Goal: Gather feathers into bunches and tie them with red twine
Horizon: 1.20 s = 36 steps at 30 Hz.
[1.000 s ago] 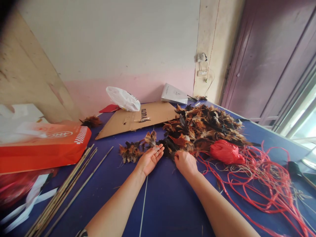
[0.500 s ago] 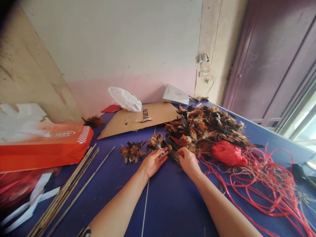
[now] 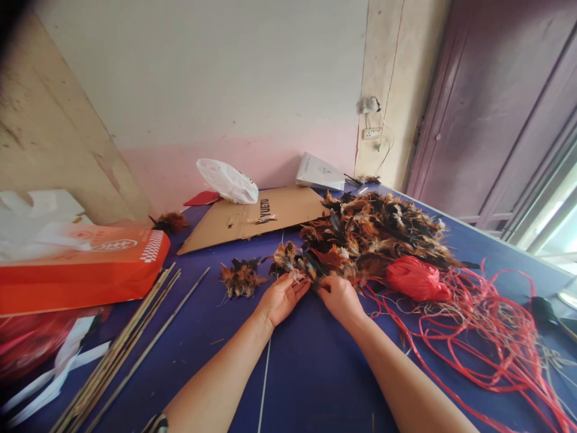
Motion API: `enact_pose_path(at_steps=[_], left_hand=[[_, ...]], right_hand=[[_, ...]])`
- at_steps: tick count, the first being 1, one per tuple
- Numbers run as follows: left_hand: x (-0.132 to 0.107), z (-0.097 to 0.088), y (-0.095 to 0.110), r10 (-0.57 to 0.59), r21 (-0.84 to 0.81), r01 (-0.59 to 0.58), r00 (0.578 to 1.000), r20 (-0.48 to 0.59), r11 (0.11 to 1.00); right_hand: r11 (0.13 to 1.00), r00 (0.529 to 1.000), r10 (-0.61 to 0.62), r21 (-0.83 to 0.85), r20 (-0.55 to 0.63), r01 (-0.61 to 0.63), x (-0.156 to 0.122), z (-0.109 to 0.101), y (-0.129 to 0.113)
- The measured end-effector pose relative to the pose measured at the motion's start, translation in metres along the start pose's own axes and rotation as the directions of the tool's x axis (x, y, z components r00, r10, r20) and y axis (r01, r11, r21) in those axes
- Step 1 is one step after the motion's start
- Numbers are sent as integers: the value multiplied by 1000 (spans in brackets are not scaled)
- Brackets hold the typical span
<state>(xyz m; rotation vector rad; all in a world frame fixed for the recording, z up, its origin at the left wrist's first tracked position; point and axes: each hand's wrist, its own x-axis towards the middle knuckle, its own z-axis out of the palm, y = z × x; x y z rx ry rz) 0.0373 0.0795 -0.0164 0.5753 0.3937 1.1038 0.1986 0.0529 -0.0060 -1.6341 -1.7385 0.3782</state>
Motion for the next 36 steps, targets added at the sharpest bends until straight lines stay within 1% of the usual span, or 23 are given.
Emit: enact_pose_path(at_steps=[2, 4, 7, 8, 10, 12, 16, 18, 19, 21, 24, 26, 28, 31, 33, 36], left_hand=[[2, -5, 0, 1, 10, -1, 999, -46, 1000], [3, -9, 1, 1, 21, 1, 997, -75, 1000], [4, -12, 2, 5, 31, -3, 997, -81, 1000], [4, -12, 2, 6, 34, -3, 997, -79, 999], [3, -11, 3, 6, 39, -3, 998, -69, 999], [1, -7, 3, 10, 51, -7, 999, -52, 999], [-5, 7, 4, 25, 117, -22, 999, -27, 993], [-8, 17, 3, -1, 188, 9, 999, -42, 982], [-10, 22, 3, -20, 226, 33, 998, -58, 974], [-13, 30, 1, -44, 295, 71, 994, -96, 953], [-18, 41, -2, -61, 380, 92, 994, -95, 920], [-22, 46, -2, -64, 436, 94, 995, -83, 895], [-25, 49, -1, -51, 510, 95, 994, -98, 855], [-32, 50, 3, -25, 604, 99, 991, -130, 791], [-38, 47, 8, -22, 634, 105, 990, -137, 766], [-50, 40, 13, -6, 682, 110, 988, -154, 723]], right_hand=[[991, 997, 83, 107, 4, -83, 3, 0, 4], [955, 984, 174, 237, 34, -177, 5, -1, 9], [888, 967, 247, 385, 63, -252, 8, -4, 13], [854, 960, 269, 442, 74, -274, 8, -5, 13], [749, 945, 306, 584, 115, -314, 7, -7, 12], [654, 939, 312, 685, 144, -322, 7, -8, 9], [515, 940, 282, 796, 191, -316, 6, -9, 5], [459, 945, 243, 833, 217, -309, 5, -10, 2], [448, 949, 223, 841, 223, -303, 4, -11, 0], [469, 955, 199, 835, 219, -289, 2, -14, -5], [533, 963, 194, 805, 185, -262, -2, -18, -13], [589, 969, 187, 771, 163, -243, -5, -21, -19], [658, 975, 166, 720, 145, -219, -7, -22, -23], [787, 987, 110, 597, 114, -157, -11, -20, -28], [869, 993, 71, 484, 93, -108, -13, -16, -31], [935, 996, 27, 351, 89, -56, -18, -10, -36]])
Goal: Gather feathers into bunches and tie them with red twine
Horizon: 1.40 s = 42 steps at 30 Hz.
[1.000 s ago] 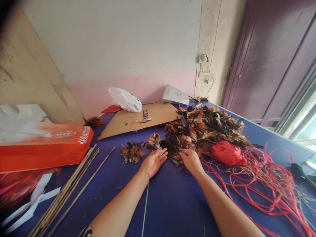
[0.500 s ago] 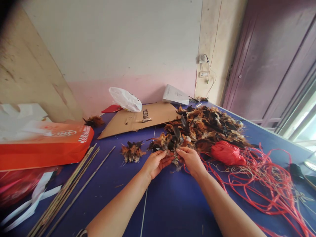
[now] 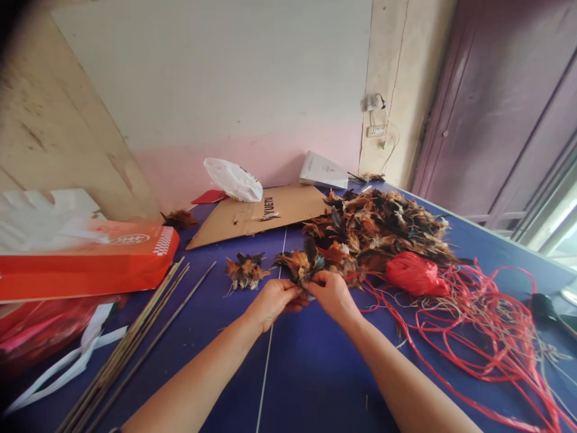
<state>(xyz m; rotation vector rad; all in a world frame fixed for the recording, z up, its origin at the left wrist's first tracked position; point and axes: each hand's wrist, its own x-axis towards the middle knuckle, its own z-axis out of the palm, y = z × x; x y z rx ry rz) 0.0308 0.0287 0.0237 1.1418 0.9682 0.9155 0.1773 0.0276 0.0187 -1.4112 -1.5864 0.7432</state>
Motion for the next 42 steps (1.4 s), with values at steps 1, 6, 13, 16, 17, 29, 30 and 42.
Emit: enact_pose_path(at_steps=[1, 6, 13, 16, 17, 29, 30, 42], left_hand=[[-3, -3, -2, 4, 26, -3, 1000, -12, 1000], [-14, -15, -18, 65, 58, -61, 996, -64, 996], [-16, -15, -21, 46, -34, -49, 995, -86, 998], [-18, -14, -19, 33, -95, -40, 996, -78, 995], [-19, -14, -19, 24, -109, -32, 997, -77, 993], [-19, -15, -18, 40, -99, -42, 999, -26, 994], [-19, -15, -18, 32, -104, -34, 999, -22, 994], [-15, -24, -18, -134, -292, 114, 990, -50, 949]], right_hand=[[999, 1000, -10, -30, 8, 11, -2, 3, -1], [993, 998, -34, -114, 48, 39, -9, 16, -5], [1000, 996, 6, 0, 86, -6, -9, 22, 0], [991, 993, 19, 128, 113, -33, -10, 23, -2], [983, 991, 22, 175, 129, -45, -10, 23, -2], [917, 978, 72, 372, 194, -141, -13, 19, -8], [919, 979, 64, 371, 193, -133, -13, 19, -8], [926, 971, 2, 366, 238, -91, -12, 13, -6]])
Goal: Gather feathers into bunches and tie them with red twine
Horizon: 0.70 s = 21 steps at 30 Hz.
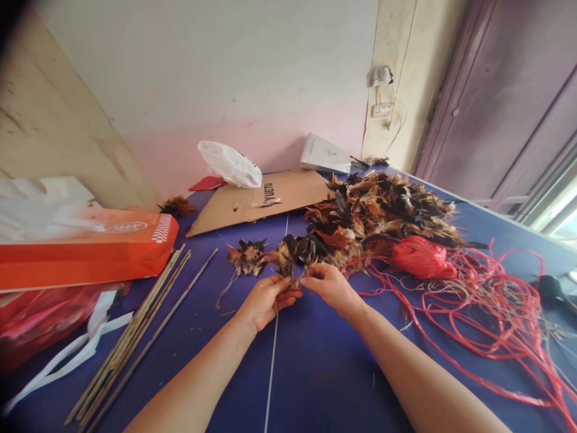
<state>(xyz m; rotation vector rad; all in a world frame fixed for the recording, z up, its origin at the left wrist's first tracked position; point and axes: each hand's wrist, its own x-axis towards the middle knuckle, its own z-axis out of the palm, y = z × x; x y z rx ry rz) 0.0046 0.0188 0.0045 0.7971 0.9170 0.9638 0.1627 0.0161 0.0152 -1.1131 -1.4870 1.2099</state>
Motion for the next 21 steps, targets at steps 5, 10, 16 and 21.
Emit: enact_pose_path(at_steps=[5, 10, 16, 21], left_hand=[[-5, 5, -2, 41, 154, -48, 998, 49, 987], [-5, 9, -5, 118, 267, -126, 992, 47, 955], [-7, 12, -6, 132, 228, -139, 990, 42, 964], [-10, 11, -3, 52, 126, -62, 995, 82, 990]], right_hand=[[998, 993, 59, -19, -101, -61, 0, 5, 0], [990, 987, 108, -76, -119, -118, 0, 8, 2], [991, 988, 131, 34, -86, -129, 1, 7, 3], [979, 994, 106, 174, 3, -105, 2, 2, 6]])
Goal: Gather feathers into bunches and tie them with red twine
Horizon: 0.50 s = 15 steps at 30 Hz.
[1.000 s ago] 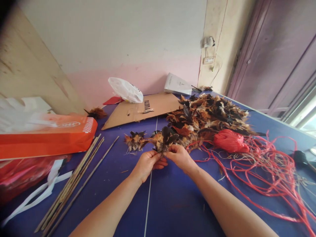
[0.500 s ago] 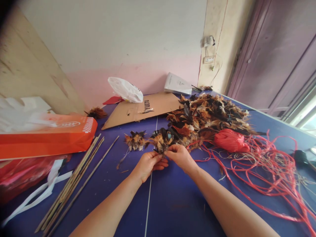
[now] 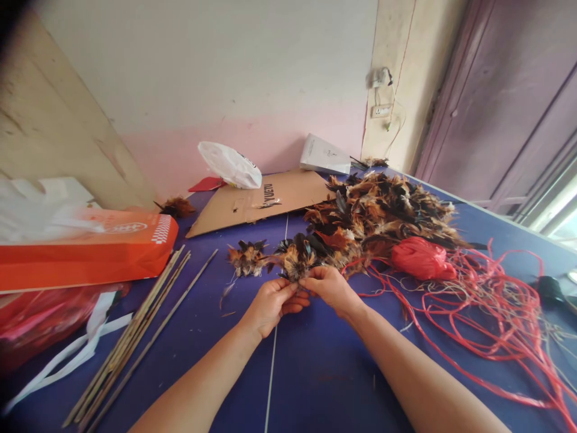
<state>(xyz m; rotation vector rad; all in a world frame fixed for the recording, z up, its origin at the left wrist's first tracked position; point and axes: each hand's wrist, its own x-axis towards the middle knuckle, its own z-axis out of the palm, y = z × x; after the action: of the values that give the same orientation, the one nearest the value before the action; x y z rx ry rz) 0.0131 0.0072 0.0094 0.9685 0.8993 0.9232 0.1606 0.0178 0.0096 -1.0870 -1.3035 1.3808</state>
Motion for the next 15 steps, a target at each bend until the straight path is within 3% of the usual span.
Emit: enact_pose_path(at_steps=[7, 11, 15], left_hand=[[0, -6, 3, -24, -57, 34, 985, 171, 998], [4, -11, 2, -9, -57, 15, 995, 99, 998], [7, -14, 2, 9, -54, -8, 1000, 25, 999]], right_hand=[[991, 977, -19, 136, 211, -10, -1, -9, -1], [996, 970, -42, 83, 241, 23, -3, -8, -5], [998, 984, -49, 56, 171, 39, -1, -7, -4]])
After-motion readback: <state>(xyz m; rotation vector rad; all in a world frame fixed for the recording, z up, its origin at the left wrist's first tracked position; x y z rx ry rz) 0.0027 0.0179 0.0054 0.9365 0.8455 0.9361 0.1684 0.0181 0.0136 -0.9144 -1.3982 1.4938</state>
